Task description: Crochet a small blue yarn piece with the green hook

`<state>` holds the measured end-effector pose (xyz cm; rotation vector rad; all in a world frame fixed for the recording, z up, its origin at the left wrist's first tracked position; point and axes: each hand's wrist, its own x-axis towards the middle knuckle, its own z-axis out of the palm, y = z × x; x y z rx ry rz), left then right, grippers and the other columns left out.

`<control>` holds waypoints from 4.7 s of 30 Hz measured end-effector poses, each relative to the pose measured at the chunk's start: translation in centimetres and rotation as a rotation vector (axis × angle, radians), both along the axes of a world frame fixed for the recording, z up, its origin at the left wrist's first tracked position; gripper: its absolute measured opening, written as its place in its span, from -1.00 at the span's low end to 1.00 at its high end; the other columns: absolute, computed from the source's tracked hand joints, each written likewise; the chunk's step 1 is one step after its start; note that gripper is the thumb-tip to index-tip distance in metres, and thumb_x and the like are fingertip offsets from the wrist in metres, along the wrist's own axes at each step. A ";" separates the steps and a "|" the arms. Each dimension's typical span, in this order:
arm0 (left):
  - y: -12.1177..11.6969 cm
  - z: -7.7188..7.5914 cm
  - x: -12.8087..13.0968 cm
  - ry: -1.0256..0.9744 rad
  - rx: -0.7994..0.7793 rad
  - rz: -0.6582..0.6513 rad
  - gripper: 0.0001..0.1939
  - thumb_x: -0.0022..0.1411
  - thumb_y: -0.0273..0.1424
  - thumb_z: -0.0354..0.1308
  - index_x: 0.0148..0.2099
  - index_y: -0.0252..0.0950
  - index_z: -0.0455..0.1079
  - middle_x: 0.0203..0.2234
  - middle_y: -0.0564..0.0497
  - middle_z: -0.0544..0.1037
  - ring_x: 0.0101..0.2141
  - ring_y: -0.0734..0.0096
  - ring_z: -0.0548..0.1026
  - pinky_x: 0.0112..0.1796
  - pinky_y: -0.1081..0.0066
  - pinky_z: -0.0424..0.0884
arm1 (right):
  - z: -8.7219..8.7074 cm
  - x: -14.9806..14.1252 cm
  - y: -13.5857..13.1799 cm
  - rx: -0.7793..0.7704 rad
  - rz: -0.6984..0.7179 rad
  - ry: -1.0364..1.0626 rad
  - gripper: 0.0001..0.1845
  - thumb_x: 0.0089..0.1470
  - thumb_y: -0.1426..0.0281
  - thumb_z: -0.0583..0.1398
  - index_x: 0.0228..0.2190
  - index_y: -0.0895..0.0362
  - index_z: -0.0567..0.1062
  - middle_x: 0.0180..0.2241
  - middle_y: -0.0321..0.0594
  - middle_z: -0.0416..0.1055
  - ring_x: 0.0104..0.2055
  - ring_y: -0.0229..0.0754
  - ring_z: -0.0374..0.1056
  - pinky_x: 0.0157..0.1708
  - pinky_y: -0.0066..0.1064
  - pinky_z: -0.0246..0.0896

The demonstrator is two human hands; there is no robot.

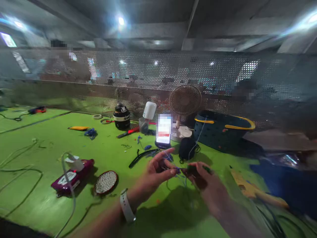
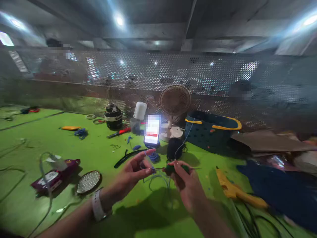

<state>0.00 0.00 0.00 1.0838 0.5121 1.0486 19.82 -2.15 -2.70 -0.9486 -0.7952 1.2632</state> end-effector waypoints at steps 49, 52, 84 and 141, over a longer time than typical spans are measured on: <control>0.5 -0.3 0.0 -0.167 -0.137 -0.094 -0.43 0.01 -0.57 0.42 0.10 -0.27 0.45 -0.51 0.11 0.48 -0.46 0.60 0.38 -0.32 0.52 0.27 | 1.4 0.1 -0.2 0.188 -0.022 -0.062 -0.79 -0.17 0.18 0.46 -0.50 0.02 0.65 -0.45 -0.29 0.65 -0.45 -0.23 0.53 -0.48 -0.52 0.43; 0.5 -0.3 0.0 -0.185 -0.150 -0.105 -0.43 0.01 -0.58 0.41 0.10 -0.28 0.46 -0.52 0.11 0.47 -0.47 0.61 0.37 -0.34 0.54 0.26 | 1.5 -0.1 -0.3 0.255 -0.043 -0.100 -0.82 -0.13 0.18 0.44 -0.48 -0.02 0.66 -0.45 -0.28 0.65 -0.46 -0.22 0.54 -0.49 -0.49 0.45; -2.4 -1.2 2.3 0.016 0.063 0.270 -0.37 0.07 -0.39 0.40 0.18 -0.21 0.30 -0.45 0.08 0.57 -0.34 0.35 0.54 -0.17 0.33 0.39 | 0.7 -1.0 -1.0 1.161 -0.478 -1.435 -0.69 0.13 0.48 0.28 -0.06 0.01 0.52 -0.09 -0.13 0.61 -0.16 -0.10 0.56 0.13 -0.08 0.19; -0.1 -1.3 0.9 -0.088 -0.139 -0.100 -0.45 -0.02 -0.51 0.46 0.06 -0.31 0.47 -0.46 0.04 0.65 -0.40 0.52 0.57 -0.21 0.45 0.39 | 1.7 -0.6 -1.4 1.063 -0.181 -0.882 -0.74 0.29 0.36 0.14 -0.03 -0.10 0.51 -0.08 -0.31 0.60 -0.06 -0.15 0.52 0.14 -0.13 0.21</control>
